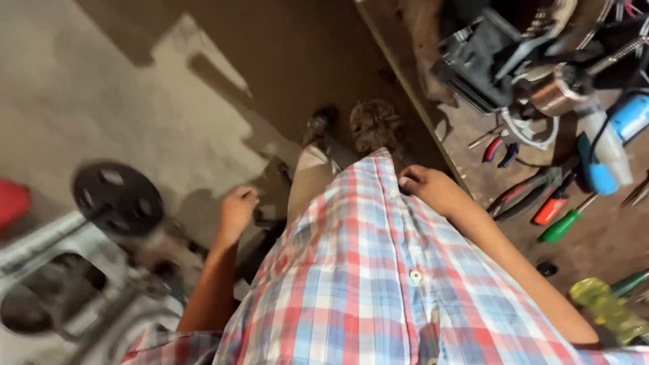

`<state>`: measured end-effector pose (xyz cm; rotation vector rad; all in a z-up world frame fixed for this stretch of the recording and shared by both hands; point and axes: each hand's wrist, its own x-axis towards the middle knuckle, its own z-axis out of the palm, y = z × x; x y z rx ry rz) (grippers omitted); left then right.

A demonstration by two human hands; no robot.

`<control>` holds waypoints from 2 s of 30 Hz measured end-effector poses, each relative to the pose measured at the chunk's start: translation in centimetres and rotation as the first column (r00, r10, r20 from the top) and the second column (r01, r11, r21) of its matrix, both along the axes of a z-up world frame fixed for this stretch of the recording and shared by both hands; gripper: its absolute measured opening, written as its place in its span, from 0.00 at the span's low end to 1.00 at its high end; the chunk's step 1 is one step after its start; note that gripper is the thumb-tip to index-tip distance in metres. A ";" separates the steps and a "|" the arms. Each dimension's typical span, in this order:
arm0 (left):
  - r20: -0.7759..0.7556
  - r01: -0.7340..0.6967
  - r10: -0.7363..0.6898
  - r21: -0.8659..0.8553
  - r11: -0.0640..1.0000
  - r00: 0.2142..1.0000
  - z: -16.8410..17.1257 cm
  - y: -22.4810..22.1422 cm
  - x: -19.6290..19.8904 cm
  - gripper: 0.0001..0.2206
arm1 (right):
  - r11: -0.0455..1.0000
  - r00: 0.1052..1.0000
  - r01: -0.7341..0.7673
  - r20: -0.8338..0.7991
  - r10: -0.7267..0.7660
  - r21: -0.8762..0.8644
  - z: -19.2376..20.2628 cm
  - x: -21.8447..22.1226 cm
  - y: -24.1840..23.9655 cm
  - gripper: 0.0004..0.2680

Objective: Disassembling an electric motor, cleaning the internal components with a cloth, and applying lubricant to the shaft and bearings using a syringe.

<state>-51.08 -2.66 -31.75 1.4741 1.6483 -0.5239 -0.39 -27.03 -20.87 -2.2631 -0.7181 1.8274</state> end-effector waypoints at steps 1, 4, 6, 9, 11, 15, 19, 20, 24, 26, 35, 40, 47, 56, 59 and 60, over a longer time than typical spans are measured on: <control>0.012 -0.138 0.138 0.017 0.990 0.990 -0.3 -3.6 -3.4 0.19 | 0.997 0.997 -0.074 -0.017 0.074 0.013 -0.8 0.0 0.1 0.14; 0.101 0.060 -0.053 -0.066 0.996 0.993 2.1 -15.0 -11.1 0.12 | 0.959 0.958 -0.283 -0.040 0.283 -0.001 -4.9 -1.1 -0.4 0.17; 0.014 -0.308 0.309 -0.076 0.948 0.951 -1.0 -24.8 -12.8 0.14 | 0.928 0.926 -0.372 -0.079 0.370 -0.005 -5.8 -1.9 -0.3 0.17; -0.109 -0.653 0.646 -0.060 0.755 0.756 -2.4 -34.1 -11.8 0.19 | 0.884 0.881 -0.467 -0.099 0.464 -0.010 -9.5 -3.0 -1.8 0.17; -0.170 -0.700 0.683 -0.069 0.711 0.710 -1.8 -36.4 -10.8 0.23 | 0.862 0.859 -0.506 -0.108 0.501 -0.023 -13.5 -4.4 -3.1 0.17; -0.106 -0.669 0.666 0.015 0.743 0.738 -1.7 -37.4 -10.3 0.21 | 0.796 0.799 -0.601 -0.071 0.597 -0.075 -24.4 -7.0 -8.6 0.18; -0.009 -0.586 0.589 0.081 0.806 0.808 -5.6 -33.8 -7.6 0.21 | 0.775 0.787 -0.604 0.015 0.617 -0.185 -37.0 -6.7 -12.9 0.20; -0.014 -0.596 0.598 0.063 0.800 0.801 -7.0 -33.8 -6.2 0.21 | 0.765 0.780 -0.611 0.010 0.626 -0.203 -39.7 -6.4 -13.3 0.20; 0.142 -0.527 0.514 0.069 0.847 0.846 -9.3 -32.9 -0.2 0.19 | 0.820 0.840 -0.521 0.032 0.542 -0.236 -49.9 -4.6 -16.4 0.20; 0.181 -0.558 0.547 0.008 0.830 0.817 -10.3 -32.1 2.3 0.19 | 0.848 0.871 -0.466 0.038 0.490 -0.253 -54.5 -3.3 -16.5 0.21; 0.180 -0.867 0.964 -0.429 0.254 0.193 -21.5 -36.0 -5.6 0.29 | 0.830 0.842 -0.504 0.077 0.534 -0.240 -76.2 -0.9 -9.2 0.20; 0.197 -0.859 0.951 -0.416 0.300 0.237 -21.2 -37.1 -6.8 0.31 | 0.472 0.473 -0.834 0.071 0.878 -0.285 -76.5 -0.8 -7.5 0.31; 0.234 -0.830 0.948 -0.468 0.303 0.214 -24.1 -37.5 -7.9 0.32 | 0.894 0.909 -0.413 0.024 0.416 0.175 -71.7 -4.5 -12.6 0.11; 0.240 -0.785 0.896 -0.432 0.443 0.374 -17.8 -31.1 -1.9 0.25 | 0.958 0.802 0.242 -0.588 -0.109 0.153 -30.8 -19.0 -6.2 0.10; 0.328 -0.391 0.488 -0.320 0.863 0.809 -10.3 -26.7 6.2 0.60 | 0.976 0.662 0.192 -0.748 -0.049 0.105 -16.8 -19.3 -5.2 0.09; 0.405 -0.408 0.527 -0.347 0.844 0.747 -9.5 -26.7 8.0 0.50 | 0.973 0.593 0.106 -0.799 0.105 0.207 -12.9 -19.3 -5.4 0.09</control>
